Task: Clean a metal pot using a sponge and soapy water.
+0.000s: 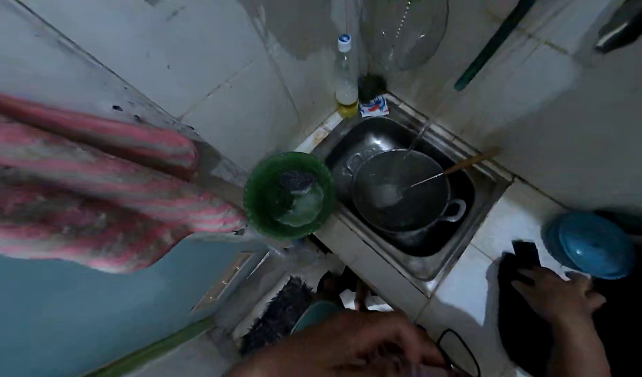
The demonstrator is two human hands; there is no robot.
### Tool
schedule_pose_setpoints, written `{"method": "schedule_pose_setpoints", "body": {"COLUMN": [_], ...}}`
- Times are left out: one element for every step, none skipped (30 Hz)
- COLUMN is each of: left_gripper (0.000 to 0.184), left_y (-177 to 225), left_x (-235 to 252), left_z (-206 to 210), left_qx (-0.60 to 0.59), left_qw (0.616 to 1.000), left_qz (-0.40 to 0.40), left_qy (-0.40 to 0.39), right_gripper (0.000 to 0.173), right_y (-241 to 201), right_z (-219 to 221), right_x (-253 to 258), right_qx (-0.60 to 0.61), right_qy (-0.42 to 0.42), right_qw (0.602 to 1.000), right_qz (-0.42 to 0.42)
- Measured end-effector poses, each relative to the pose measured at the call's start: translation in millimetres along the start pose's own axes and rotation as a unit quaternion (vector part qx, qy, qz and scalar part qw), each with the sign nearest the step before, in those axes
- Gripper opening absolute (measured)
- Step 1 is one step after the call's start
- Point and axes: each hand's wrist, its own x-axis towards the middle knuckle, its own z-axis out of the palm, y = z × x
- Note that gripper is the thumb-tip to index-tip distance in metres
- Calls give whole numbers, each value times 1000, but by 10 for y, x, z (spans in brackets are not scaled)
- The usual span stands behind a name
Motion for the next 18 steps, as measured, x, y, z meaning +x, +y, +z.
{"method": "schedule_pose_setpoints", "body": {"left_gripper": [35,34,31,29,28,28,30,31,35,39,42,43,40,35,30,26,25,27], "left_y": [-168,-324,-451,-551,-635,-718,-810,-906,-988,-1061,-1143,-1231,-1306,-1359,-1389,-1391,-1389,-1406], "left_x": [-80,-155,-222,-285,-345,-412,-485,-549,-604,-649,-692,-737,-775,-799,-810,-815,-822,-832], "left_z": [-87,-162,-227,-284,-347,-419,-499,-586,-678,-771,-855,-917,-969,-1020,-1073,-1123,-1177,-1244], "left_qx": [36,62,76,93,132,186,252,319,374,414,444,466,482,495,504,509,512,516], "left_qw": [998,991,981,967,947,922,893,861,834,811,794,782,775,770,767,768,769,769], "left_qz": [-30,-55,-75,-95,-118,-142,-169,-194,-223,-248,-261,-260,-248,-229,-213,-202,-189,-171], "left_qy": [51,106,160,218,269,307,332,344,340,330,323,321,324,331,334,333,332,337], "right_gripper": [35,33,32,32,33,34,36,38,39,38,36,35,37,38,34,26,24,25], "right_y": [-90,-271,-535,-875,-1245,-1618,-1971,-2272,-2506,-2687,-2821,-2910,-2979,-3047,-3143,-3266,-3413,-3583], "right_z": [3,11,33,64,124,191,264,342,412,469,491,466,393,292,193,111,48,3], "right_x": [-82,-82,-11,106,281,480,676,877,1085,1291,1480,1627,1720,1780,1825,1853,1874,1891], "right_qx": [21,69,141,234,340,440,521,575,607,632,654,672,687,699,705,701,687,671], "right_qy": [63,123,152,129,68,-24,-113,-177,-219,-233,-227,-212,-193,-176,-153,-127,-115,-109], "right_qw": [997,986,970,951,923,885,838,795,764,739,720,708,699,692,692,701,717,733], "right_qz": [-38,-87,-131,-157,-166,-149,-115,-71,-26,16,44,52,47,38,32,31,27,13]}}
